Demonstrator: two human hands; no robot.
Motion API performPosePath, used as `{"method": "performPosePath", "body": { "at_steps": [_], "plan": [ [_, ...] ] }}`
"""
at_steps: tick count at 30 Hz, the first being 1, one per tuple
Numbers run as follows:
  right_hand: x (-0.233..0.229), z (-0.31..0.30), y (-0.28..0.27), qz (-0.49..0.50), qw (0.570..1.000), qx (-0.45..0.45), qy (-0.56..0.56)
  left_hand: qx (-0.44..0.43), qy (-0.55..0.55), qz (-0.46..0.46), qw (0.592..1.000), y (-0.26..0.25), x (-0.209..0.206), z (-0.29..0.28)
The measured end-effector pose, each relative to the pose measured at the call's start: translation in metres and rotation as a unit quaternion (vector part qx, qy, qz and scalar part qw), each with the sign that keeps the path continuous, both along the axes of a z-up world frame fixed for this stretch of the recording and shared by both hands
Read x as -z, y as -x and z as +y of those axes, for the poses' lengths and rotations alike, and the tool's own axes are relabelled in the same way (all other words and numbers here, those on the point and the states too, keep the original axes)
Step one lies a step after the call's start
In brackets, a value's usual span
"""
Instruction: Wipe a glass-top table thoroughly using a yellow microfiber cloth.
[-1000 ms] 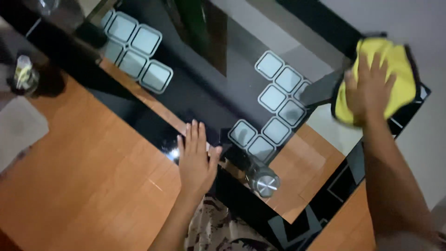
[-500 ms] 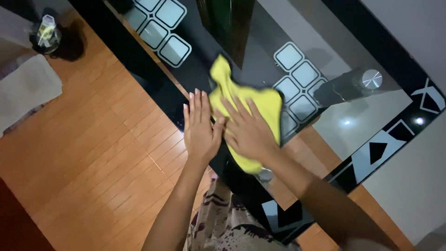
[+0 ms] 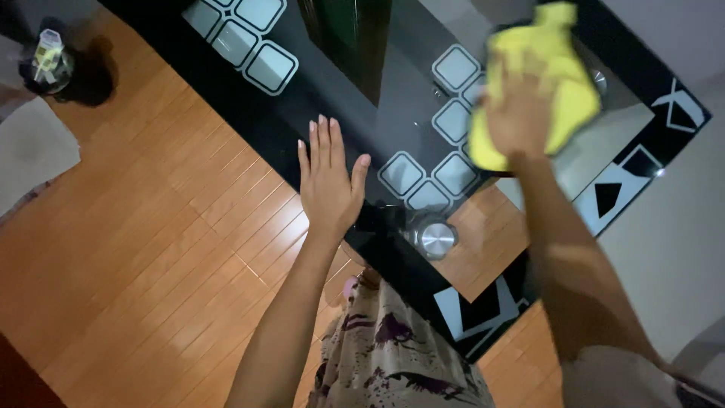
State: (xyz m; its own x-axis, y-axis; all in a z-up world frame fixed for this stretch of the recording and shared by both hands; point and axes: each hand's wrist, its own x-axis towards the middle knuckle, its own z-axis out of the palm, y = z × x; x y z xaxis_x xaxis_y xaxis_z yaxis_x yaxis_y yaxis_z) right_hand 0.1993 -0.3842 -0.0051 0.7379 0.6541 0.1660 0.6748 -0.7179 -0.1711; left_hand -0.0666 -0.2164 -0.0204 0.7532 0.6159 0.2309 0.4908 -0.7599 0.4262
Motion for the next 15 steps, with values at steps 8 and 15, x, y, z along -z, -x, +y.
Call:
{"method": "performPosePath", "body": {
  "at_steps": [8,15],
  "plan": [
    [0.002,0.000,0.185,-0.006,0.953,-0.302,0.024,-0.006,0.017,0.020,1.000,0.000,-0.004,0.003],
    [0.019,-0.162,0.038,0.074,0.984,-0.097,0.132,-0.029,0.005,0.032,0.999,-0.002,-0.004,0.001]
  ]
}}
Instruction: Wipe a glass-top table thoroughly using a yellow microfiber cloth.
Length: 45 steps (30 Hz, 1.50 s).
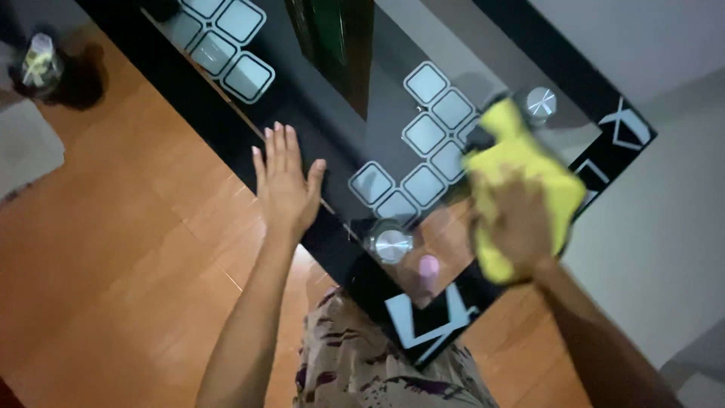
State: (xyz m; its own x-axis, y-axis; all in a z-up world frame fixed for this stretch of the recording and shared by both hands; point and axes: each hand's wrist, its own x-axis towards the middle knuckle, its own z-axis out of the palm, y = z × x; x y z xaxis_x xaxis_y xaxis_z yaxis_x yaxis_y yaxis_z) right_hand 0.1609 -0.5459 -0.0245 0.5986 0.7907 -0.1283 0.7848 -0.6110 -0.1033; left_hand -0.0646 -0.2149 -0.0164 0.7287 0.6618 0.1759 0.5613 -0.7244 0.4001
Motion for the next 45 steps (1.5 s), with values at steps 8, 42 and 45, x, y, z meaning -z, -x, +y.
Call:
{"method": "performPosePath", "body": {
  "at_steps": [8,42,45],
  "plan": [
    [-0.011,0.109,-0.196,-0.019,0.996,0.074,-0.046,-0.037,-0.200,0.004,0.979,-0.002,-0.014,-0.021],
    [-0.060,0.116,0.034,0.087,0.927,-0.335,-0.147,-0.218,0.001,-0.014,0.976,0.001,0.000,-0.203],
    [-0.054,0.056,0.022,0.076,0.865,-0.487,-0.096,-0.219,-0.005,-0.004,0.976,0.001,0.002,-0.203]
  ]
}}
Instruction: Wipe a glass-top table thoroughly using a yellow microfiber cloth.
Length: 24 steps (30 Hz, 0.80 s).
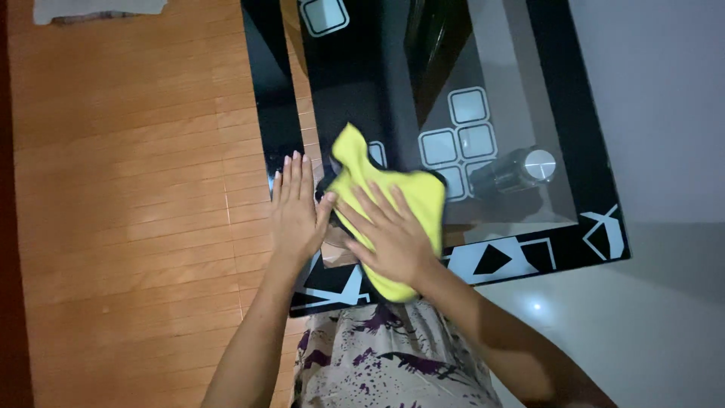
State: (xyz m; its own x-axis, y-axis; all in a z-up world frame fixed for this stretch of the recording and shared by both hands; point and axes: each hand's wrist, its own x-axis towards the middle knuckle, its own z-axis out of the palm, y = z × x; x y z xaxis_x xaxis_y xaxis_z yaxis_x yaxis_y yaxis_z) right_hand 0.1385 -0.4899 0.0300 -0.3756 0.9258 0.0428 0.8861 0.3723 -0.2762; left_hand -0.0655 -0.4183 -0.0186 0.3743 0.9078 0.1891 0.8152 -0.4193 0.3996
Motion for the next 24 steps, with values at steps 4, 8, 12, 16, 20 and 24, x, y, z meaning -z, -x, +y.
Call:
{"method": "performPosePath", "body": {
  "at_steps": [4,8,12,16,20,24],
  "plan": [
    [-0.002,-0.057,-0.091,-0.018,0.980,0.190,0.053,0.001,-0.015,0.024,1.000,-0.001,0.002,0.001],
    [0.057,-0.057,-0.233,-0.117,0.938,0.324,-0.028,-0.019,0.000,-0.017,1.000,-0.011,-0.022,-0.003],
    [0.047,0.031,-0.240,-0.016,0.921,0.389,-0.004,-0.023,-0.016,-0.019,0.999,-0.009,-0.009,-0.001],
    [0.098,0.101,-0.161,-0.085,0.939,0.287,-0.172,-0.009,-0.030,0.002,1.000,-0.001,0.000,0.000],
    [0.047,0.071,-0.016,-0.042,0.987,0.138,-0.070,-0.007,-0.027,-0.029,0.999,-0.001,0.002,0.001],
    [0.016,-0.016,0.001,0.001,0.999,0.029,-0.041,0.005,-0.014,-0.085,0.996,0.006,-0.007,-0.002]
  ]
}}
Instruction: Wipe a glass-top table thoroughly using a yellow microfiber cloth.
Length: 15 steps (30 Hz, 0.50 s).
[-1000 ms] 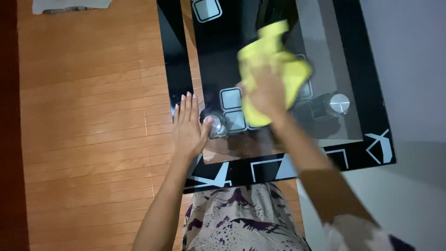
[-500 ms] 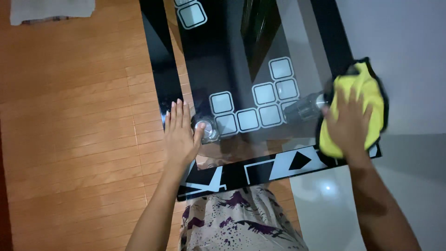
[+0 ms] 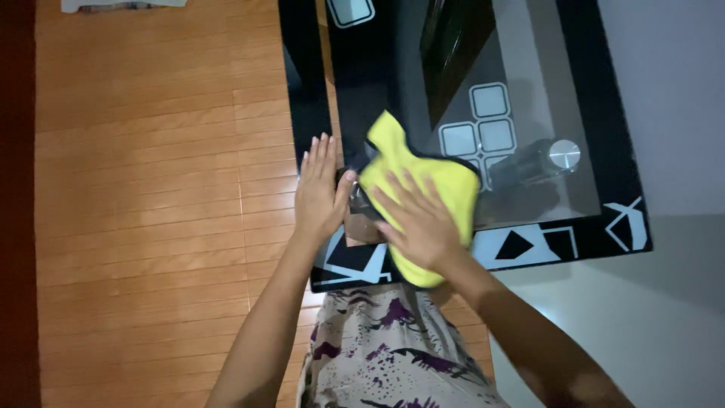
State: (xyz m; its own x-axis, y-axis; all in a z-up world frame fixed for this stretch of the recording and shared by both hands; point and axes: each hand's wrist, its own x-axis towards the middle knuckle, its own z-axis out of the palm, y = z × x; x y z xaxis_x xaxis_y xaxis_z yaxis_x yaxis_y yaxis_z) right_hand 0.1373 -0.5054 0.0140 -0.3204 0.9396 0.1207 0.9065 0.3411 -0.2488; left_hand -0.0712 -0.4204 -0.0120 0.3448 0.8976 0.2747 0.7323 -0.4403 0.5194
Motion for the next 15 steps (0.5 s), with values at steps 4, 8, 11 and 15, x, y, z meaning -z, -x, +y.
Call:
{"method": "performPosePath", "body": {
  "at_steps": [4,8,11,15],
  "plan": [
    [0.057,-0.034,-0.108,-0.125,0.979,0.141,0.081,0.022,0.078,-0.106,0.991,0.011,-0.006,-0.004],
    [0.032,-0.010,-0.167,-0.084,0.957,0.279,0.000,0.031,0.122,-0.127,0.984,0.032,-0.019,-0.032],
    [0.023,0.051,-0.142,-0.065,0.939,0.339,0.016,0.015,0.150,-0.130,0.980,0.050,-0.015,-0.057],
    [0.008,0.096,-0.021,0.005,0.951,0.308,-0.024,-0.004,0.153,-0.137,0.979,0.060,-0.022,-0.079]
  ]
}}
